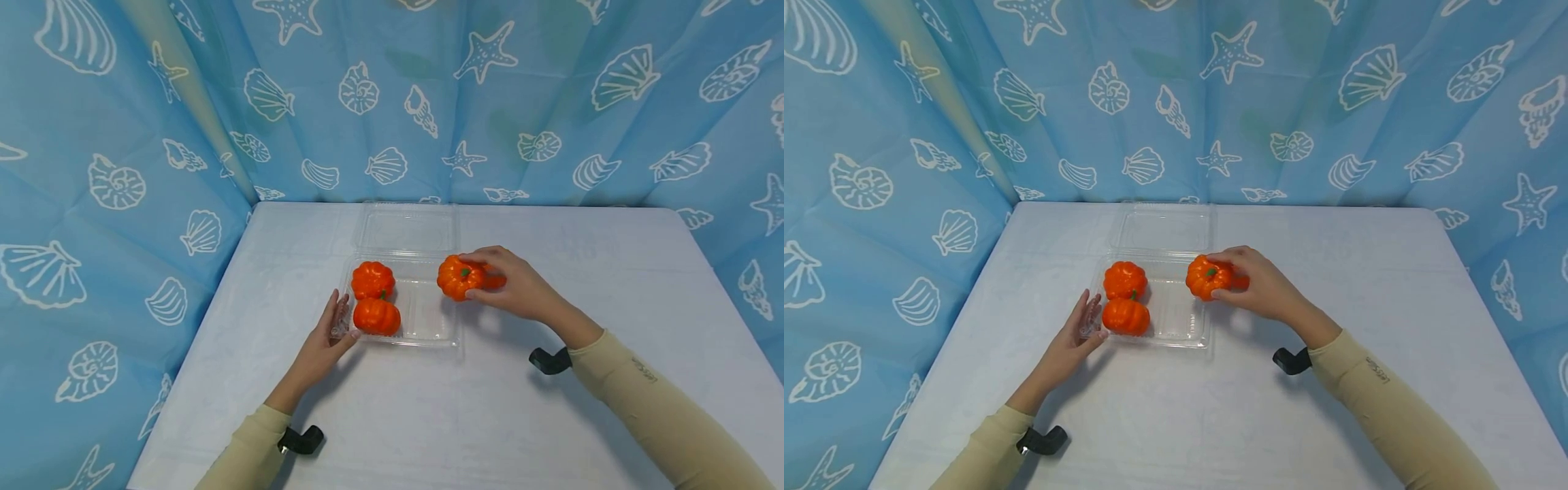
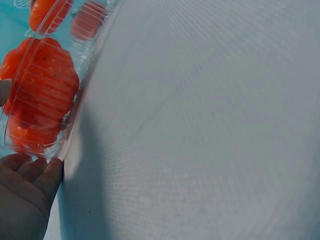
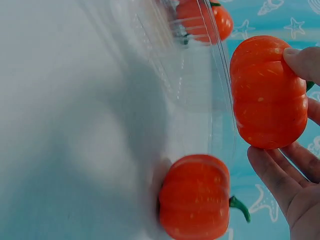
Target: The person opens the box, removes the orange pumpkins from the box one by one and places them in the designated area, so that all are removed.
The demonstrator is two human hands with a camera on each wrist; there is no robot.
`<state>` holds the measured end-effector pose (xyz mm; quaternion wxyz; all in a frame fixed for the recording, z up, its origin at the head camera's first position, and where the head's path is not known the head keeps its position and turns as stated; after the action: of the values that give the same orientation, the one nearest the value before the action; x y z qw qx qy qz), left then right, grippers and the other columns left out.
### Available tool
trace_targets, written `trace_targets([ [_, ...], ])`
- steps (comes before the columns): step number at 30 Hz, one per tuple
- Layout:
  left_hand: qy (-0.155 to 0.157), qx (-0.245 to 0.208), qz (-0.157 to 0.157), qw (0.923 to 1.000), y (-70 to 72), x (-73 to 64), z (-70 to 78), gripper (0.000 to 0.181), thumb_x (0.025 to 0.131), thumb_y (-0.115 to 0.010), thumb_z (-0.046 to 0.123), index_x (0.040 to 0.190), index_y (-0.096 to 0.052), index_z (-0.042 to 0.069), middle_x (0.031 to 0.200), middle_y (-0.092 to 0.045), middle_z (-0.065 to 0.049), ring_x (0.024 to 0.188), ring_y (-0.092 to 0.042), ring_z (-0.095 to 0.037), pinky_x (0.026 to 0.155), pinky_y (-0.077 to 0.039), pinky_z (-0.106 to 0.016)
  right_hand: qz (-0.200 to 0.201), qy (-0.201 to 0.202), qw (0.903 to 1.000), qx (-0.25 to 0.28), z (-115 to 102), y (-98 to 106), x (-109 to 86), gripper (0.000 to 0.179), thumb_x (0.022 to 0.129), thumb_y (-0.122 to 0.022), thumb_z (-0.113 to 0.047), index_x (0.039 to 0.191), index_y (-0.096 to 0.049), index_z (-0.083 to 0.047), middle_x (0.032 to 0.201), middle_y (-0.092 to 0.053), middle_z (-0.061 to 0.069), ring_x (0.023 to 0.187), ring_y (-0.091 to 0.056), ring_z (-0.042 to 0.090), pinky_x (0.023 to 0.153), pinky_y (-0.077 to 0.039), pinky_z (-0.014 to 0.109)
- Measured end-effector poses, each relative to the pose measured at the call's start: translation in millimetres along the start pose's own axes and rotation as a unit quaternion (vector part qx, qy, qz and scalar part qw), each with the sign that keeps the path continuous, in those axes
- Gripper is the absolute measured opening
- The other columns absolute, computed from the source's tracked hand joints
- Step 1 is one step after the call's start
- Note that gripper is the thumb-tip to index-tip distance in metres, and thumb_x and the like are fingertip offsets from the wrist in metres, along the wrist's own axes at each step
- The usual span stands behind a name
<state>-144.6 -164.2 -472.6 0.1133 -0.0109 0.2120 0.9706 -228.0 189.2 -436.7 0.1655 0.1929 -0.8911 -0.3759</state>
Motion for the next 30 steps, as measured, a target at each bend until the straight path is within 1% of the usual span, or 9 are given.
trace_targets([
  [2,-0.002,0.004,0.002,1.0,-0.4,3.4,-11.6,0.087,0.099,-0.067,0.015,0.164,-0.008,0.009,0.166,-0.027,-0.012,0.152,-0.026,-0.032,0.11,-0.042,-0.056,-0.002,-0.006,1.0,0.001,3,3,-2.1,0.059,0.087,-0.083,-0.029,0.141,-0.061,-0.021,0.138,-0.055,0.007,0.125,-0.052,0.029,0.098,-0.053,0.053],
  [7,-0.003,0.006,0.002,1.0,-1.0,3.5,-12.8,0.087,0.1,-0.066,0.015,0.164,-0.009,0.009,0.166,-0.027,-0.011,0.152,-0.026,-0.032,0.11,-0.043,-0.055,0.004,-0.022,0.9997,0.003,8,11,-7.7,0.059,0.088,-0.082,-0.027,0.142,-0.059,-0.021,0.139,-0.054,0.008,0.125,-0.052,0.03,0.099,-0.053,0.056],
  [9,0.003,0.004,0.001,1.0,-1.3,1.8,-6.8,0.086,0.099,-0.065,0.012,0.164,-0.008,0.007,0.166,-0.026,-0.013,0.152,-0.026,-0.033,0.11,-0.041,-0.056,0.012,-0.031,0.9994,0.002,11,15,-10.2,0.059,0.088,-0.082,-0.025,0.142,-0.06,-0.02,0.138,-0.055,0.009,0.125,-0.052,0.03,0.098,-0.052,0.057],
  [14,0.002,0.011,0.009,0.9999,-2.9,4.4,-17.1,0.088,0.1,-0.066,0.017,0.165,-0.008,0.011,0.166,-0.027,-0.01,0.152,-0.026,-0.031,0.11,-0.042,-0.056,0.036,-0.047,0.9982,-0.005,19,29,-18.4,0.058,0.088,-0.082,-0.021,0.141,-0.059,-0.015,0.138,-0.054,0.012,0.126,-0.051,0.033,0.098,-0.052,0.058],
  [17,0.0,0.018,0.007,0.9998,-2.2,3.5,-13.3,0.088,0.1,-0.066,0.018,0.165,-0.007,0.01,0.166,-0.027,-0.01,0.152,-0.027,-0.032,0.11,-0.042,-0.055,0.05,-0.058,0.997,-0.006,26,39,-24.2,0.058,0.088,-0.082,-0.021,0.141,-0.059,-0.015,0.14,-0.053,0.012,0.128,-0.05,0.033,0.098,-0.052,0.059],
  [20,0.003,0.012,0.003,0.9999,-0.7,2.0,-7.0,0.087,0.1,-0.066,0.016,0.164,-0.008,0.008,0.166,-0.026,-0.012,0.152,-0.026,-0.032,0.11,-0.042,-0.055,0.064,-0.075,0.995,-0.012,35,48,-30.8,0.059,0.088,-0.082,-0.024,0.141,-0.059,-0.015,0.141,-0.052,0.012,0.129,-0.049,0.034,0.098,-0.051,0.06],
  [22,0.005,0.004,0.002,1.0,-0.3,2.0,-6.0,0.087,0.099,-0.066,0.015,0.164,-0.008,0.008,0.166,-0.026,-0.012,0.152,-0.025,-0.032,0.11,-0.041,-0.056,0.072,-0.088,0.9934,-0.017,42,53,-35.8,0.059,0.089,-0.081,-0.025,0.142,-0.058,-0.014,0.141,-0.051,0.014,0.129,-0.048,0.036,0.098,-0.05,0.062],
  [26,0.002,0.005,0.0,1.0,-0.9,6.7,-19.2,0.089,0.1,-0.067,0.017,0.164,-0.006,0.009,0.167,-0.025,-0.012,0.153,-0.024,-0.032,0.11,-0.041,-0.056,0.079,-0.107,0.9907,-0.028,57,59,-44.6,0.062,0.091,-0.079,-0.029,0.145,-0.055,-0.012,0.142,-0.049,0.019,0.128,-0.047,0.04,0.098,-0.049,0.064],
  [30,-0.002,0.011,0.0,0.9999,-1.1,10.4,-33.5,0.09,0.099,-0.068,0.023,0.165,-0.007,0.015,0.167,-0.027,-0.007,0.153,-0.025,-0.028,0.11,-0.042,-0.053,0.073,-0.128,0.9885,-0.031,72,60,-49.1,0.063,0.092,-0.078,-0.032,0.146,-0.054,-0.011,0.143,-0.046,0.022,0.128,-0.045,0.043,0.099,-0.048,0.065],
])
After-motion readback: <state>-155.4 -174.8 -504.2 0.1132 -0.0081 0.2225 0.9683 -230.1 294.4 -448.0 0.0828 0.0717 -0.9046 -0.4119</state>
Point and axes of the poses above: each hand's wrist, its own x-axis towards the middle knuckle, its own y-axis out of the back of the hand, z = x × y, the point moved 3 cm from there along x, towards the middle knuckle
